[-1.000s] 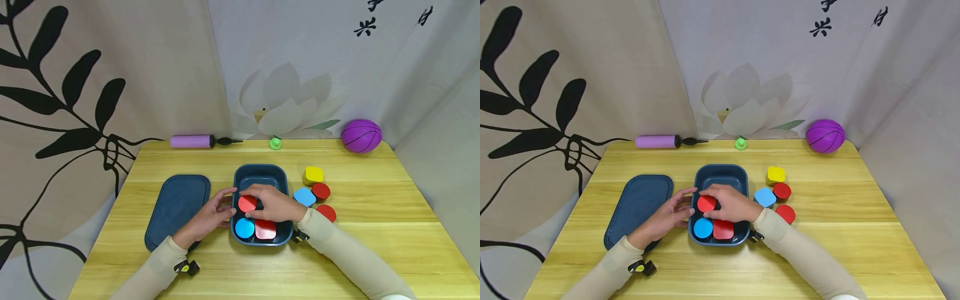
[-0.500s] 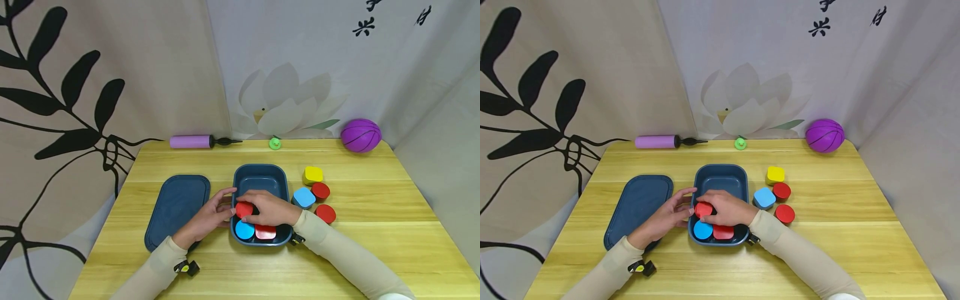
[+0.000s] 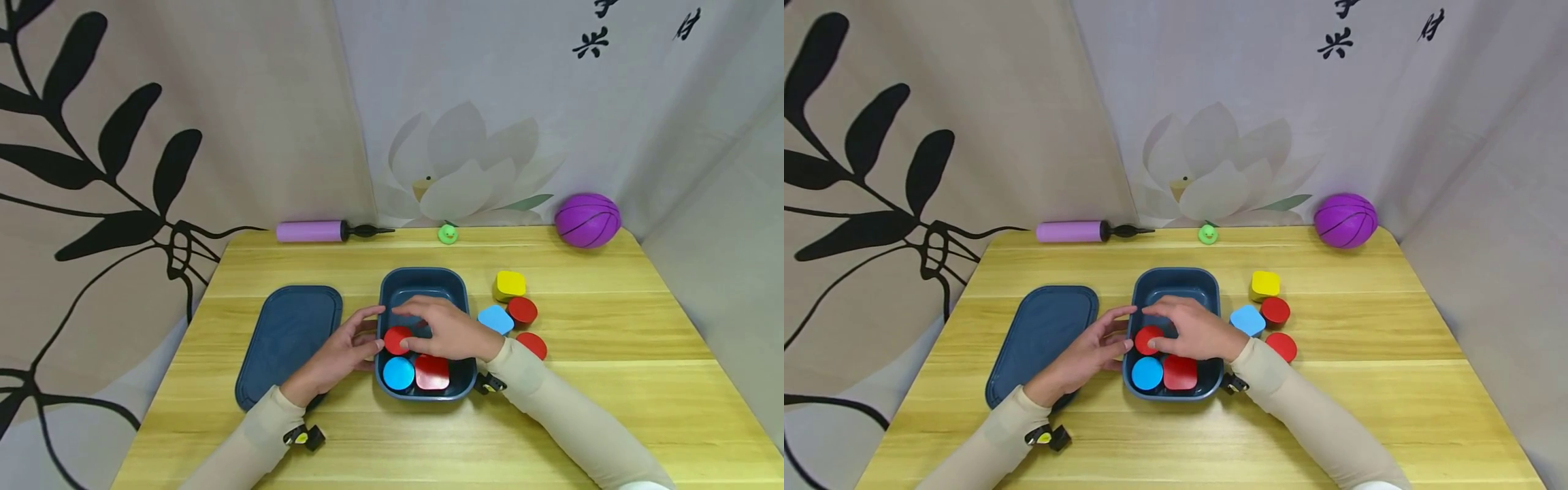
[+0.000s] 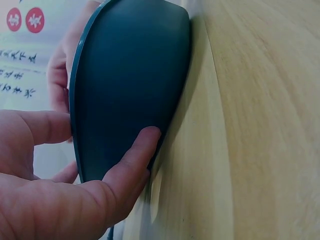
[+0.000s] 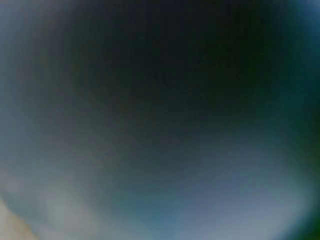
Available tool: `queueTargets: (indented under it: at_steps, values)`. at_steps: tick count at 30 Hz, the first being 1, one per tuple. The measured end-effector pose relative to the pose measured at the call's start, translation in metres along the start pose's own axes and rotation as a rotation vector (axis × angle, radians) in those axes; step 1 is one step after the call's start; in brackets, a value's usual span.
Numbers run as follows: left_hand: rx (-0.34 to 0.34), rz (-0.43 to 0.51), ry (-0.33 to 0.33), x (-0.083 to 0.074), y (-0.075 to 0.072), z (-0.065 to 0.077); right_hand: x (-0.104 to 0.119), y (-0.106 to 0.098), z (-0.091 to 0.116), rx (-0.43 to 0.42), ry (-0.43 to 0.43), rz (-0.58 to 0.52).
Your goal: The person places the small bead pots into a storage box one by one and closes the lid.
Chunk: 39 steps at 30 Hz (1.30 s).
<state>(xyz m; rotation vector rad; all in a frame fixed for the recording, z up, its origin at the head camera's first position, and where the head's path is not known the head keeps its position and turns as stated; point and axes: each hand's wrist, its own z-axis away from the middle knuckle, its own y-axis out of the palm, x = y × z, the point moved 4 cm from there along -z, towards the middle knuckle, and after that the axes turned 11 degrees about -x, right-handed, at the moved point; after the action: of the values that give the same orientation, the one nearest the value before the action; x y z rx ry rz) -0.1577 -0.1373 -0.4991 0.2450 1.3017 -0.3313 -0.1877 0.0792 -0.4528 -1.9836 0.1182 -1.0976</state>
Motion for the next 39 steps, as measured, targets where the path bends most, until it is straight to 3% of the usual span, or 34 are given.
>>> queueTargets:
  at_steps: [17, 27, 39]
  values:
    - [-0.033, -0.007, -0.001, 0.003, -0.002, -0.001, -0.017, -0.067, 0.023, -0.200, 0.133, -0.038]
    - [-0.035, -0.003, -0.001, 0.002, -0.002, 0.000, -0.044, -0.098, 0.042, -0.300, 0.209, -0.027]
    - [-0.023, 0.003, 0.002, 0.002, -0.001, 0.000, -0.091, -0.126, 0.071, -0.344, 0.367, 0.009]
